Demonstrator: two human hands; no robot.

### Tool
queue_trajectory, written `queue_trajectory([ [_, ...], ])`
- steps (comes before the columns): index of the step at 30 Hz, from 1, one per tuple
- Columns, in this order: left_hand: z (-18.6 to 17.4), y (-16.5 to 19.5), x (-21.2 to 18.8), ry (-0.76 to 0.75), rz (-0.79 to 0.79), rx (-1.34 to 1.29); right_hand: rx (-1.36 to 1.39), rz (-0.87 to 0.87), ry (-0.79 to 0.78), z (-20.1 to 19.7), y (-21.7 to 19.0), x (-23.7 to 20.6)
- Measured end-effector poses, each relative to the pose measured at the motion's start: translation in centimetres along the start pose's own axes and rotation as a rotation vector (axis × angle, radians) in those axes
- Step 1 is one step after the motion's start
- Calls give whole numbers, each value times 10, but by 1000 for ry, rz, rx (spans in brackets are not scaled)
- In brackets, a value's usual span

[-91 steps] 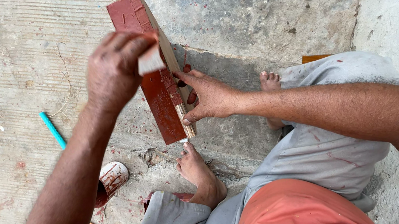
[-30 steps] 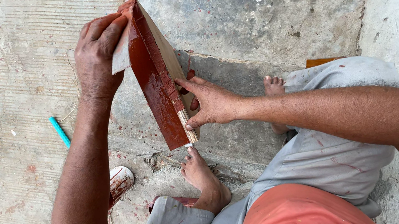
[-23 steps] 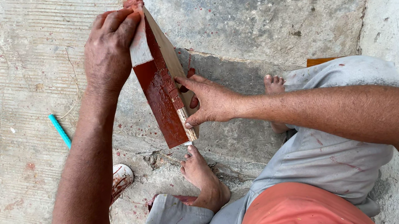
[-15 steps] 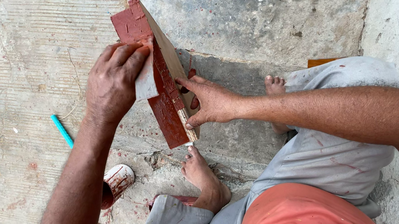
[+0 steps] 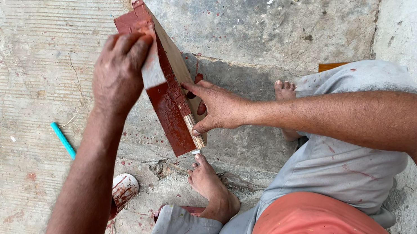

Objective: The person sits on the ground and paints wooden shelf brackets red using a paintbrush, dipping the brush into a paint tray. They also run a flat metal scraper along the edges of a painted piece to smooth the coating, then continue brushing paint onto the wood surfaces.

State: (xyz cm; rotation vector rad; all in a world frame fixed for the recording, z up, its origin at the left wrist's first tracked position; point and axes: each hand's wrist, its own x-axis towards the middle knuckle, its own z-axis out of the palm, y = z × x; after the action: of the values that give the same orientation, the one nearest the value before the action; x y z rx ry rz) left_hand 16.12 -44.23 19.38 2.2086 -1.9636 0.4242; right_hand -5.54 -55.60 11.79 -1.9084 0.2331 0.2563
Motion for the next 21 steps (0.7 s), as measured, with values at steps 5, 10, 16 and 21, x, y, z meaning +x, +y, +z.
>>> queue_trajectory([
  [5, -7, -2, -13, -18, -5, -134, 16, 1, -3, 2, 3, -3],
  [10, -2, -18, 14, 98, -21, -54, -7, 23, -21, 1, -1, -1],
  [16, 3, -21, 17, 36, -68, -70, -4, 28, -36, -2, -3, 1],
  [21, -3, -21, -3, -27, -32, -129, 2, 19, -24, 1, -3, -1],
])
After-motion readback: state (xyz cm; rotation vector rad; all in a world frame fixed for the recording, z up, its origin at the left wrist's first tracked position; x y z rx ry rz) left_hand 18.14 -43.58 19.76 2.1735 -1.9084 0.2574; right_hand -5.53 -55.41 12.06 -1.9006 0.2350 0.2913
